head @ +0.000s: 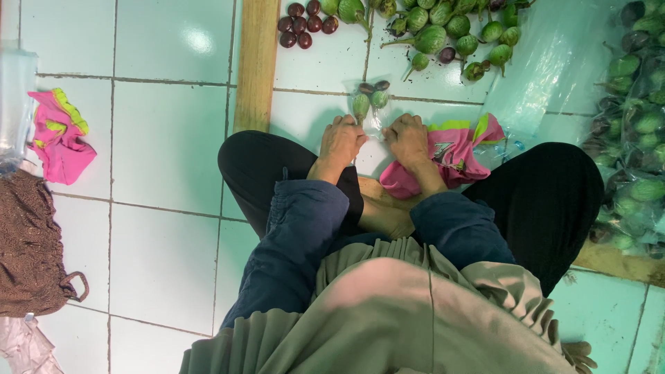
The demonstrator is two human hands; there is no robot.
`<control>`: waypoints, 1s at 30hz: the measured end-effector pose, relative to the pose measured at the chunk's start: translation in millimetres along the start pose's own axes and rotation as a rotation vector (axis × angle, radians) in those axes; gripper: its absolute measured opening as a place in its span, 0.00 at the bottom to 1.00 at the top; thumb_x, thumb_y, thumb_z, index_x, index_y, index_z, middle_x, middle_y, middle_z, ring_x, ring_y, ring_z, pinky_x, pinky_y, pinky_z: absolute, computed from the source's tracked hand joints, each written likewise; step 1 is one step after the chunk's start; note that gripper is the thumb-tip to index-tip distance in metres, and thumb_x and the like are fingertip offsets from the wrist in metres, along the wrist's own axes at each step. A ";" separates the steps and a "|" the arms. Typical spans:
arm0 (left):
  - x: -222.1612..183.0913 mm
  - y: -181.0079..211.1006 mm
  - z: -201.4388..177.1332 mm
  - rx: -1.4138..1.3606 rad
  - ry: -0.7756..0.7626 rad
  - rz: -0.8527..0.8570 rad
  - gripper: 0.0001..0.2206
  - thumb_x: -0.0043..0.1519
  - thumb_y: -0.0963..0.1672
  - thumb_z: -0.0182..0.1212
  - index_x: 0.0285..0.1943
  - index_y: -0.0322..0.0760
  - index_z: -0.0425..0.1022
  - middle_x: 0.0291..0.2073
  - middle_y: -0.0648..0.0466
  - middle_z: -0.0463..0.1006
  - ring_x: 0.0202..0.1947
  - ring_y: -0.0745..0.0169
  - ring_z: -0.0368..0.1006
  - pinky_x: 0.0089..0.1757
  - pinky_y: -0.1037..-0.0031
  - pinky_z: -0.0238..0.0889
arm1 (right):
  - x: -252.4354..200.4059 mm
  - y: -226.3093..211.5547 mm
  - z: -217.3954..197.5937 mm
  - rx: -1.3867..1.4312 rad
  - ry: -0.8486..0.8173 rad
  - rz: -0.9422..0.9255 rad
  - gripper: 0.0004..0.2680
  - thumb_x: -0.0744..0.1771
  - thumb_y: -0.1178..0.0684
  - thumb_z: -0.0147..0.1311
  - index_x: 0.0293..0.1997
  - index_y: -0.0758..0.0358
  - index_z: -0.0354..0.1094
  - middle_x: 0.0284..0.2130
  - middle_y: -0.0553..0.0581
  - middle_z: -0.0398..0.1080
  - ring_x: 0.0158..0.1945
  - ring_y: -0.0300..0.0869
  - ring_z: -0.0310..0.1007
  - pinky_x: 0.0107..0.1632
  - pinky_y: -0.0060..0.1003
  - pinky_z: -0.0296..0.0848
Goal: Packaging small green vegetables into plastic bags while sitting on the floor
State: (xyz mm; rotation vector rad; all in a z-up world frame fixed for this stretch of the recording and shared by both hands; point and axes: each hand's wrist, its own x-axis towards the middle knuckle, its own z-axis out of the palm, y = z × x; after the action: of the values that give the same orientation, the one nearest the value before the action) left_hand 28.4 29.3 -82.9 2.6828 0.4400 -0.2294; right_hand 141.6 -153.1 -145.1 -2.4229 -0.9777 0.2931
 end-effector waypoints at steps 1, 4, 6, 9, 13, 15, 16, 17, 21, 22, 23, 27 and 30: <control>0.6 -2.3 5.9 0.001 0.000 0.001 0.09 0.63 0.51 0.61 0.40 0.48 0.80 0.42 0.53 0.71 0.49 0.48 0.67 0.49 0.58 0.65 | -1.8 -1.4 -2.6 0.000 0.001 0.000 0.10 0.69 0.42 0.55 0.35 0.55 0.74 0.37 0.53 0.64 0.49 0.51 0.65 0.49 0.51 0.68; 6.6 -11.2 23.1 -0.048 0.001 -0.030 0.11 0.65 0.51 0.58 0.39 0.46 0.80 0.40 0.52 0.71 0.47 0.46 0.69 0.47 0.57 0.67 | -4.2 -4.7 -8.9 0.039 0.029 0.010 0.11 0.70 0.42 0.55 0.35 0.57 0.74 0.37 0.53 0.65 0.48 0.53 0.66 0.48 0.51 0.68; 12.3 -17.6 37.3 -0.202 -0.031 -0.107 0.15 0.66 0.52 0.57 0.44 0.40 0.81 0.39 0.45 0.75 0.48 0.39 0.73 0.45 0.55 0.71 | -7.9 -4.1 -10.2 0.044 0.098 0.016 0.11 0.68 0.40 0.59 0.36 0.56 0.74 0.38 0.52 0.65 0.46 0.53 0.67 0.46 0.51 0.69; 20.1 -38.7 56.9 -0.186 -0.082 -0.176 0.17 0.67 0.54 0.56 0.46 0.41 0.81 0.40 0.45 0.77 0.49 0.39 0.75 0.46 0.56 0.73 | -18.3 -25.0 -33.6 -0.094 0.327 -0.111 0.10 0.64 0.45 0.65 0.46 0.49 0.69 0.43 0.53 0.62 0.45 0.50 0.67 0.43 0.49 0.71; 19.5 -37.5 35.4 -0.389 -0.155 -0.206 0.19 0.63 0.53 0.57 0.39 0.31 0.77 0.37 0.38 0.77 0.47 0.30 0.75 0.45 0.50 0.70 | -27.8 -56.1 -38.4 -0.226 0.442 -0.365 0.11 0.67 0.42 0.59 0.38 0.55 0.65 0.41 0.56 0.64 0.46 0.52 0.66 0.45 0.48 0.65; 25.9 -45.9 36.9 -0.497 -0.193 -0.304 0.19 0.60 0.53 0.60 0.40 0.32 0.78 0.39 0.39 0.79 0.47 0.36 0.77 0.46 0.55 0.72 | -30.6 -70.7 -34.4 -0.244 0.340 -0.448 0.11 0.65 0.44 0.60 0.40 0.55 0.63 0.36 0.54 0.62 0.44 0.51 0.64 0.45 0.46 0.64; 24.4 -36.6 30.4 -0.494 -0.200 -0.280 0.19 0.60 0.53 0.60 0.40 0.32 0.78 0.39 0.39 0.79 0.47 0.36 0.77 0.46 0.55 0.72 | -30.4 -67.8 -36.0 -0.258 0.352 -0.431 0.11 0.65 0.44 0.60 0.40 0.55 0.63 0.36 0.54 0.62 0.44 0.51 0.64 0.45 0.46 0.64; 19.0 -29.2 24.6 -0.663 -0.174 -0.367 0.17 0.58 0.51 0.62 0.39 0.30 0.79 0.34 0.40 0.80 0.41 0.45 0.79 0.41 0.64 0.75 | -32.2 -66.4 -35.4 -0.253 0.347 -0.421 0.09 0.66 0.44 0.56 0.39 0.55 0.62 0.35 0.54 0.62 0.44 0.50 0.64 0.46 0.46 0.63; 11.0 -24.3 24.7 -0.903 -0.169 -0.500 0.15 0.56 0.46 0.65 0.40 0.25 0.79 0.32 0.35 0.79 0.32 0.48 0.82 0.36 0.68 0.79 | -30.5 -56.4 -21.4 -0.235 0.388 -0.394 0.09 0.69 0.43 0.50 0.39 0.55 0.62 0.35 0.53 0.62 0.43 0.48 0.64 0.48 0.45 0.63; 11.1 -24.6 25.0 -0.899 -0.184 -0.477 0.15 0.56 0.46 0.65 0.40 0.25 0.79 0.32 0.35 0.79 0.32 0.48 0.82 0.36 0.68 0.79 | -29.6 -57.6 -26.4 -0.249 0.400 -0.374 0.09 0.69 0.43 0.50 0.39 0.55 0.62 0.35 0.53 0.62 0.43 0.48 0.64 0.48 0.45 0.63; 8.3 -26.0 25.6 -0.983 -0.192 -0.479 0.14 0.56 0.46 0.66 0.38 0.25 0.78 0.29 0.40 0.76 0.29 0.52 0.79 0.34 0.69 0.78 | -30.4 -60.1 -30.3 -0.214 0.469 -0.420 0.08 0.70 0.45 0.49 0.36 0.55 0.61 0.32 0.53 0.60 0.41 0.48 0.64 0.47 0.45 0.65; -3.5 -7.6 -0.6 -1.141 -0.225 -0.511 0.14 0.57 0.45 0.68 0.41 0.26 0.75 0.28 0.46 0.72 0.29 0.57 0.75 0.34 0.73 0.76 | -28.4 -62.7 -32.1 -0.146 0.655 -0.510 0.10 0.72 0.50 0.44 0.30 0.54 0.60 0.27 0.52 0.59 0.37 0.48 0.64 0.47 0.43 0.66; -9.5 3.8 -20.5 -1.187 -0.222 -0.471 0.13 0.62 0.48 0.68 0.40 0.32 0.76 0.29 0.46 0.75 0.30 0.59 0.76 0.34 0.75 0.75 | -28.3 -63.7 -38.7 -0.093 0.691 -0.456 0.10 0.72 0.51 0.42 0.30 0.53 0.62 0.27 0.50 0.59 0.36 0.46 0.63 0.47 0.43 0.65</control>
State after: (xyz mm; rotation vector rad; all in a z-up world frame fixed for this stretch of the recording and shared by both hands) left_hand 22.7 32.1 -60.9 1.3637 0.8069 -0.2748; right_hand 98.4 -148.2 -78.3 -2.0420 -1.1638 -0.7123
